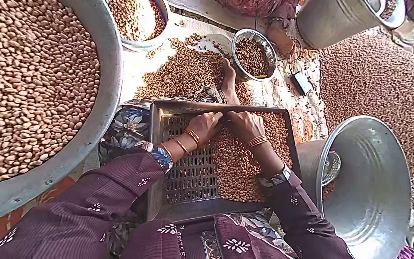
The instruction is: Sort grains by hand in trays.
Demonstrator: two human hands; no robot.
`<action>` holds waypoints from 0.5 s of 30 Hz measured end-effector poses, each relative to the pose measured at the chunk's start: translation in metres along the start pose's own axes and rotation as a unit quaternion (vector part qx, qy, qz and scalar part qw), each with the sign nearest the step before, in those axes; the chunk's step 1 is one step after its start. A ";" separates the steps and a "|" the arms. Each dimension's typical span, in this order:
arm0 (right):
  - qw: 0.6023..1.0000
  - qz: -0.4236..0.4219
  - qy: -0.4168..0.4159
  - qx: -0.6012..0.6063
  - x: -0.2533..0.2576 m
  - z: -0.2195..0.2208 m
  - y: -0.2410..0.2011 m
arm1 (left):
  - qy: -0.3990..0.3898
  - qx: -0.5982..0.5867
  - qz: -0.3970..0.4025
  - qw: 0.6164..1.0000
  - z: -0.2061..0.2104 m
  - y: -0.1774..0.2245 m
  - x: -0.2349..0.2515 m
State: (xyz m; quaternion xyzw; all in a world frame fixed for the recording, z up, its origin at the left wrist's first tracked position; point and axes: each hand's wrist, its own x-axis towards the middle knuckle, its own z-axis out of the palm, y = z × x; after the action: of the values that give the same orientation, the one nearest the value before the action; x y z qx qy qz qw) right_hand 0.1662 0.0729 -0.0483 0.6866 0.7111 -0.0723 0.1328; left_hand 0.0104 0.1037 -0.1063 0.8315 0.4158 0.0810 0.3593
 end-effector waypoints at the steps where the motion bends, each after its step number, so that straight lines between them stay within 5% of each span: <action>1: 1.000 0.002 -0.007 0.001 0.001 0.000 -0.001 | 0.005 0.011 0.005 1.000 0.000 0.000 -0.001; 11: 0.997 -0.025 0.064 0.034 -0.011 0.001 0.006 | 0.030 0.065 0.034 0.997 0.010 0.014 -0.001; 15: 0.997 -0.019 0.023 0.072 -0.007 -0.010 0.018 | 0.016 0.086 0.039 0.995 0.006 0.019 -0.002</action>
State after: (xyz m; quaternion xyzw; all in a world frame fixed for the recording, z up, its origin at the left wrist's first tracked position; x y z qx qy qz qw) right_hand 0.1839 0.0701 -0.0357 0.6821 0.7200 -0.1100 0.0648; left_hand 0.0235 0.0913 -0.0981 0.8736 0.3939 0.0721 0.2765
